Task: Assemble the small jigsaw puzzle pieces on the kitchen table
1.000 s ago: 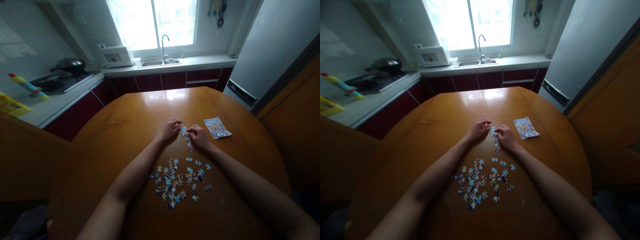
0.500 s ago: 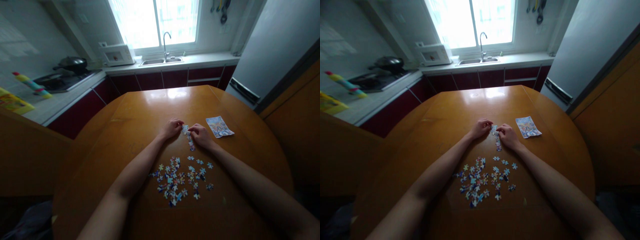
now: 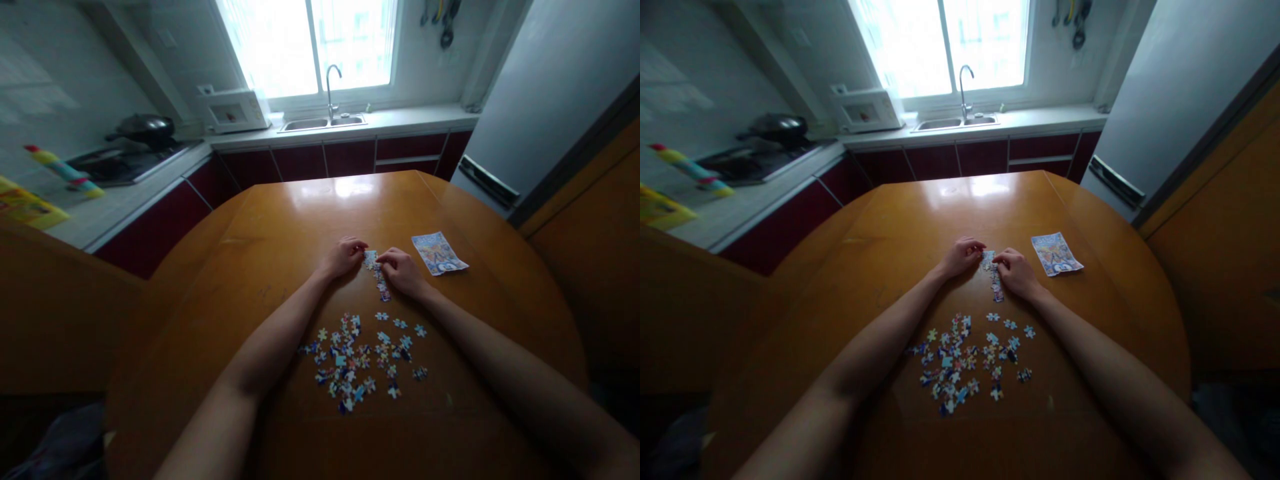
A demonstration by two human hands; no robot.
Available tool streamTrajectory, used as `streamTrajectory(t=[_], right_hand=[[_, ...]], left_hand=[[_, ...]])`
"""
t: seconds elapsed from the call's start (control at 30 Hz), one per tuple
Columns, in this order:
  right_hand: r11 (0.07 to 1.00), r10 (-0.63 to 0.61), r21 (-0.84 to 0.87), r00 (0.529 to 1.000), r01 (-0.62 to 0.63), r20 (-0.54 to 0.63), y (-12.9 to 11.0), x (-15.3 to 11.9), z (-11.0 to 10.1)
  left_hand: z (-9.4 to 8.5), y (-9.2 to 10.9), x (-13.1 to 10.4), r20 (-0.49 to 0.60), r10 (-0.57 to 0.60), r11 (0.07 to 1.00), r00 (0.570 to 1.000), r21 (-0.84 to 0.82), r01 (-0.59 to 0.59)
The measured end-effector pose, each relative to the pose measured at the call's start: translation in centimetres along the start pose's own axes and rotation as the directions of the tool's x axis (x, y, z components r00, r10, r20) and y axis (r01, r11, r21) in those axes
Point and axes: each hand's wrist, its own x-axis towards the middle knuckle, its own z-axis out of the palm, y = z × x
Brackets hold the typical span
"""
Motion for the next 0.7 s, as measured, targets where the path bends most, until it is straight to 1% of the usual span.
streamTrajectory(t=[0.3,0.7], right_hand=[[1.0,0.009,-0.001,1.0,-0.009,0.004,0.0,-0.04,0.0],[1.0,0.001,-0.008,1.0,-0.001,0.001,0.18,0.11,0.03]], left_hand=[[-0.13,0.4,-0.07,0.01,-0.017,1.0,1.0,-0.007,0.017],[0.14,-0.32,0.06,0.003,-0.002,1.0,1.0,-0.027,0.002]])
